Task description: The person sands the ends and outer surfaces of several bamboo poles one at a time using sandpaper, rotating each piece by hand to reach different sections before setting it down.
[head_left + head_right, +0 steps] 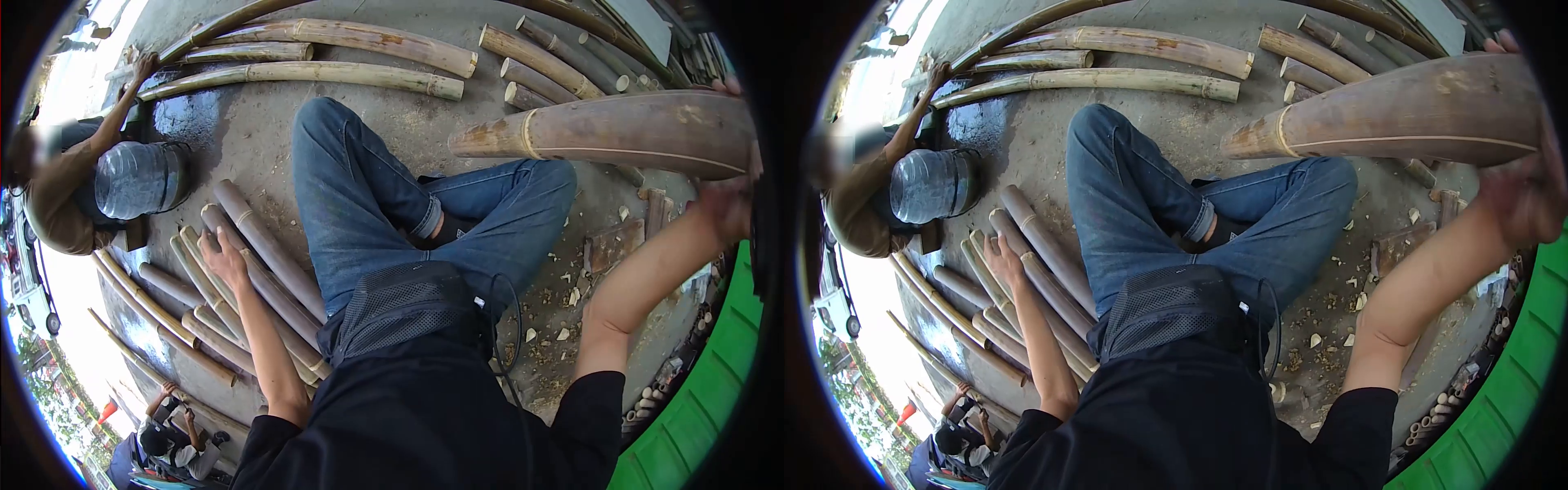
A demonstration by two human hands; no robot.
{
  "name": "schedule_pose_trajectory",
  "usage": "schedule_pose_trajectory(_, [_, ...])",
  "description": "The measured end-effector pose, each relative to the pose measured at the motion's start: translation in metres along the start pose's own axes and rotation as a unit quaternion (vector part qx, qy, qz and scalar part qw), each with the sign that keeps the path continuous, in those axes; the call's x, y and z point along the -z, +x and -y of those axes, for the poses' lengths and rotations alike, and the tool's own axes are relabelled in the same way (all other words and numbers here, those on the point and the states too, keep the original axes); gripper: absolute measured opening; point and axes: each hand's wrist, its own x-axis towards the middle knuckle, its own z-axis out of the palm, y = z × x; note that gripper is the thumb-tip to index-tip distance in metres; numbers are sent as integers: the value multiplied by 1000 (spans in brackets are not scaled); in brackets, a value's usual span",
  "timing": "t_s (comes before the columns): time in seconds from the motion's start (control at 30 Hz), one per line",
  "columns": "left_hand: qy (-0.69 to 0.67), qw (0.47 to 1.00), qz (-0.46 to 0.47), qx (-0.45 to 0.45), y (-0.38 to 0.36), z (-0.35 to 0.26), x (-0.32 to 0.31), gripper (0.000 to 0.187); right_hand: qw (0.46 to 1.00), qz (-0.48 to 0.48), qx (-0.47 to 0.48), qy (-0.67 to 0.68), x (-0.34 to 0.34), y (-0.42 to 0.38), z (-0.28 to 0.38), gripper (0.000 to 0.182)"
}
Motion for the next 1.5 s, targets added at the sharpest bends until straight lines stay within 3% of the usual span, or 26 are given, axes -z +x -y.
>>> schedule_pose_trajectory(0.03, [-132,990,34,-26,-10,-56,-15,59,986,-156,-63,9,-47,-11,1,55])
schedule_pose_trajectory(0.07, [-261,961,69,-52,-25,-113,-29,55,994,-66,-60,-69,-40,-28,-27,56])
schedule_pose_trajectory(0.1, [-279,947,106,-115,-42,-169,-34,50,992,-25,-7,-121,-68,-35,-54,62])
schedule_pose_trajectory(0.13, [-333,913,164,-172,-58,-217,-37,52,981,-187,26,-34,-125,-40,-73,73])
schedule_pose_trajectory(0.2, [-379,837,278,-279,-82,-286,-49,68,982,-166,-12,-85,-135,-45,-91,71])
schedule_pose_trajectory(0.3, [-404,749,365,-378,-108,-368,-73,115,985,-115,-75,-105,-138,-55,-97,70])
schedule_pose_trajectory(0.33, [-419,727,333,-431,-115,-390,-84,113,983,-80,-106,-123,-141,-57,-98,72])
schedule_pose_trajectory(0.4, [-451,684,422,-389,-129,-416,-107,95,977,-113,-99,-152,-153,-76,-116,79])
schedule_pose_trajectory(0.47, [-476,685,284,-473,-138,-429,-141,73,970,-140,-77,-182,-153,-79,-124,87])
schedule_pose_trajectory(0.5, [-503,686,318,-419,-149,-432,-152,63,958,-176,-65,-216,-152,-77,-120,88])
schedule_pose_trajectory(0.53, [-544,690,324,-350,-161,-441,-154,62,944,-212,-52,-247,-147,-67,-119,89])
schedule_pose_trajectory(0.57, [-518,716,309,-352,-163,-449,-141,63,932,-226,-10,-285,-139,-51,-114,100])
schedule_pose_trajectory(0.7, [-440,775,298,-341,-170,-465,-136,66,924,-312,25,-220,-117,8,-90,109])
schedule_pose_trajectory(0.8, [-445,774,293,-342,-170,-471,-140,72,922,-335,65,-182,-115,-7,-110,95])
schedule_pose_trajectory(0.87, [-452,776,256,-357,-166,-472,-147,75,917,-231,-151,-288,-124,-46,-129,78])
schedule_pose_trajectory(0.9, [-457,775,274,-339,-163,-471,-151,75,918,-229,-149,-287,-124,-47,-133,78])
schedule_pose_trajectory(0.97, [-474,765,283,-332,-162,-469,-157,77,933,-212,-127,-261,-128,-56,-139,57])
schedule_pose_trajectory(1.07, [-434,787,264,-350,-172,-469,-153,76,913,-298,45,-276,-107,13,-107,60])
schedule_pose_trajectory(1.1, [-433,788,253,-358,-174,-470,-150,77,897,-232,64,-370,-95,30,-81,70])
schedule_pose_trajectory(1.2, [-430,800,252,-335,-175,-473,-152,78,886,-250,58,-386,-101,35,-83,71])
schedule_pose_trajectory(1.23, [-427,802,249,-335,-173,-473,-154,80,867,-304,71,-388,-109,24,-108,71])
schedule_pose_trajectory(1.27, [-440,802,241,-325,-171,-473,-156,80,875,-312,30,-368,-126,4,-119,72])
schedule_pose_trajectory(1.3, [-457,797,244,-311,-167,-474,-159,80,898,-254,-94,-346,-135,-26,-136,78])
schedule_pose_trajectory(1.4, [-492,779,297,-252,-158,-475,-157,77,912,-253,-115,-303,-146,-43,-148,70])
schedule_pose_trajectory(1.47, [-449,804,241,-308,-166,-473,-162,75,900,-278,-98,-322,-132,-10,-130,67])
schedule_pose_trajectory(1.5, [-437,810,204,-334,-171,-474,-159,75,892,-296,-10,-341,-122,16,-119,66])
